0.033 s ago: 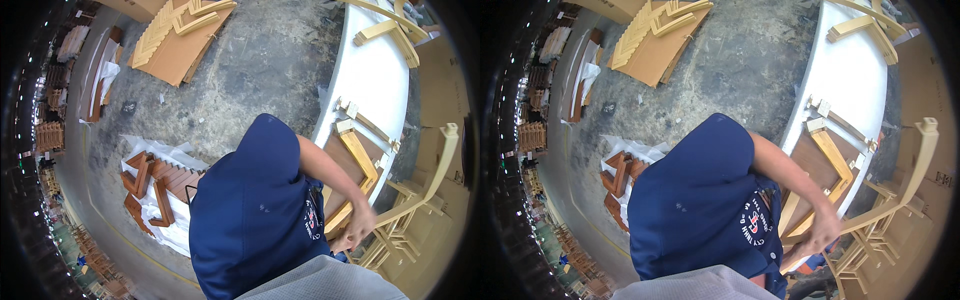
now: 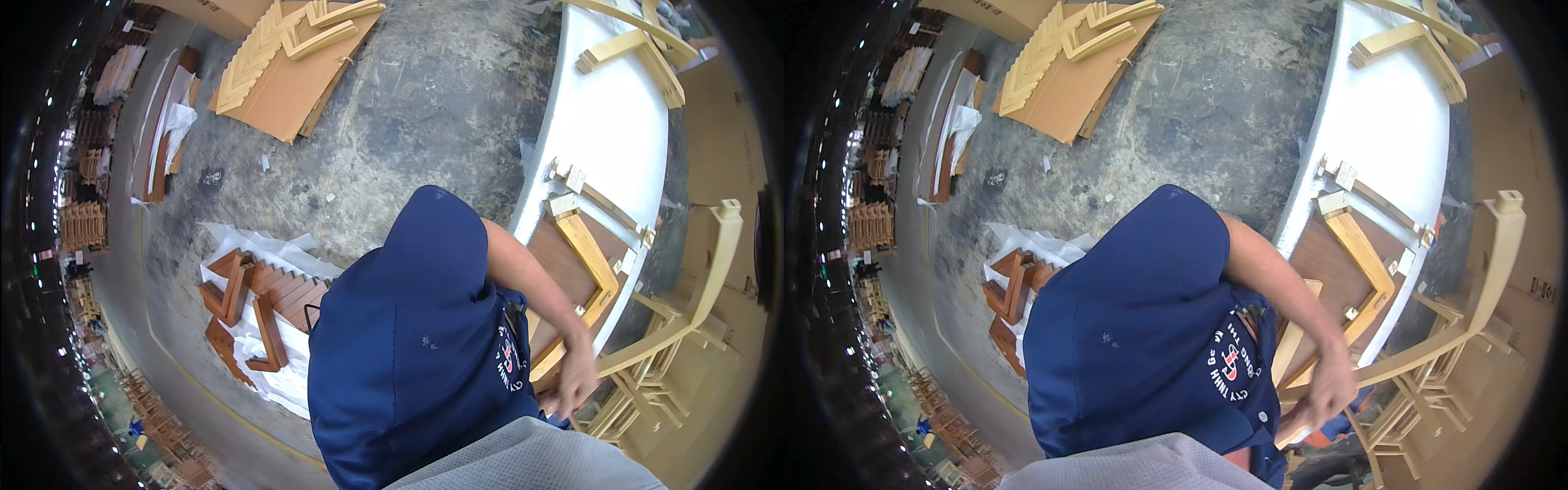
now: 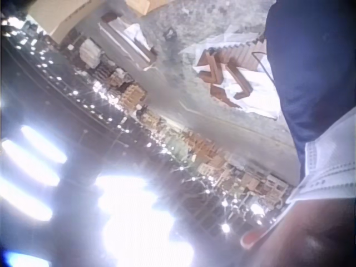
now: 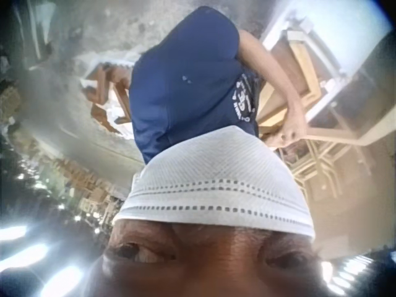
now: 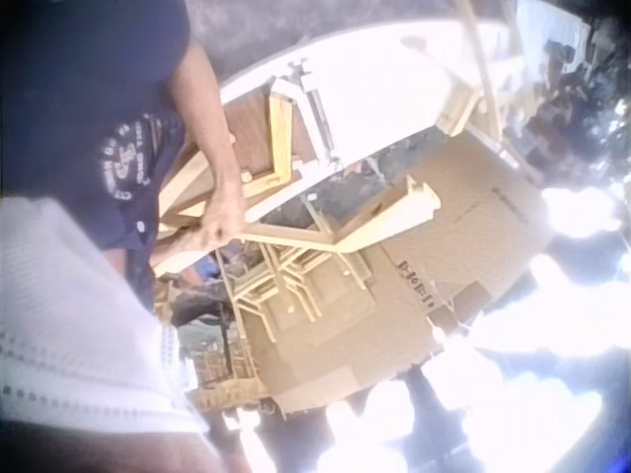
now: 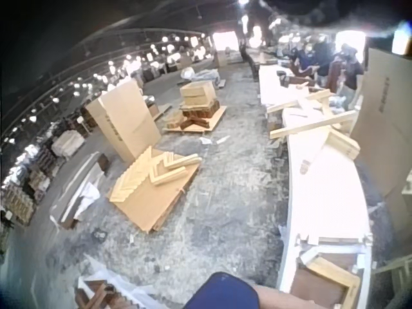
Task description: The person assembles wooden chair frames by hand, inserting legs into corner joints and stacking completed frames on a workbench. The person repeatedly picks up frame components, aligns them, and secures the joints before placing the assembled units aside.
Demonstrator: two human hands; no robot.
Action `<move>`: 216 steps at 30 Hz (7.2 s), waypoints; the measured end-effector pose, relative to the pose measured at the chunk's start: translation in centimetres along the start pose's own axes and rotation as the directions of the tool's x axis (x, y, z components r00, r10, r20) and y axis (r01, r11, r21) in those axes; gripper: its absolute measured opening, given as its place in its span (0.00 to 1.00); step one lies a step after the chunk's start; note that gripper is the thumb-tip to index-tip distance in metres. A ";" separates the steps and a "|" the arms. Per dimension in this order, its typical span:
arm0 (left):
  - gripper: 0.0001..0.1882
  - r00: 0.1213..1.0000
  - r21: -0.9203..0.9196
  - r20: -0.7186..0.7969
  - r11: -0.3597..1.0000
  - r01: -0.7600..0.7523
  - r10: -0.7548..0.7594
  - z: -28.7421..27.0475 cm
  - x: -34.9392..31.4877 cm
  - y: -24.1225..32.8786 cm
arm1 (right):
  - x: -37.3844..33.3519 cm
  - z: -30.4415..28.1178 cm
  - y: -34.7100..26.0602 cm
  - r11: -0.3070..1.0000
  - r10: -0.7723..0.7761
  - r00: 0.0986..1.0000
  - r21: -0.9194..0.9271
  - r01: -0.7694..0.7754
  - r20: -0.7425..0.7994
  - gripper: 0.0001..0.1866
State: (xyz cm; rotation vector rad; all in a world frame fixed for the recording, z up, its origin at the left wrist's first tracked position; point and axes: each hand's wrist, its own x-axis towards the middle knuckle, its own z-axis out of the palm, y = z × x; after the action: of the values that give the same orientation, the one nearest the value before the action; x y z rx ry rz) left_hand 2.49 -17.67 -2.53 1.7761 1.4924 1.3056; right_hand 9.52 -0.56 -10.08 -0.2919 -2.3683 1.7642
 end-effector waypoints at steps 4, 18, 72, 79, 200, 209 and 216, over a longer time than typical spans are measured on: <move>0.25 0.984 -0.659 0.120 0.752 -0.021 0.132 5.6 1.9 5.2 | 0.8 -1.7 4.0 0.994 0.112 0.993 -0.012 -0.113 -0.026 0.31; 0.20 0.874 0.015 -0.338 0.927 0.376 -0.349 0.4 -4.8 -4.9 | -3.1 -8.1 6.2 0.801 0.204 0.972 -0.550 -0.235 -0.119 0.38; 0.34 0.698 0.654 -0.651 0.246 0.715 -0.299 -3.4 -8.6 -26.7 | -2.6 -5.3 13.4 0.656 0.032 0.929 -0.694 -0.297 -0.368 0.42; 0.32 0.861 0.556 0.081 0.740 0.379 -0.502 1.4 -2.4 -20.2 | -20.8 -6.3 14.6 0.506 0.126 0.579 -0.450 -0.736 -0.805 0.40; 0.37 0.915 0.137 -0.098 0.905 0.403 -0.392 0.6 -4.5 -0.4 | -2.6 -6.9 -3.9 0.650 -0.097 0.965 0.719 0.246 -0.242 0.46; 0.41 0.928 0.078 0.096 0.932 0.354 -0.360 2.6 -0.1 -0.5 | -4.2 -10.7 -3.0 0.622 -0.082 0.944 0.724 0.300 -0.321 0.30; 0.38 0.927 -0.006 0.162 0.939 0.345 -0.339 5.0 3.8 -2.6 | -6.0 -13.9 -2.5 0.632 0.153 0.877 0.727 0.268 -0.456 0.22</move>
State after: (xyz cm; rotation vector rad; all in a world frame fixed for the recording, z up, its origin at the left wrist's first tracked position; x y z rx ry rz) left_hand 5.39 -12.27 -5.45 1.4750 1.5909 0.9847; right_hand 18.68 10.05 -3.85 -0.4368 -1.0958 2.1625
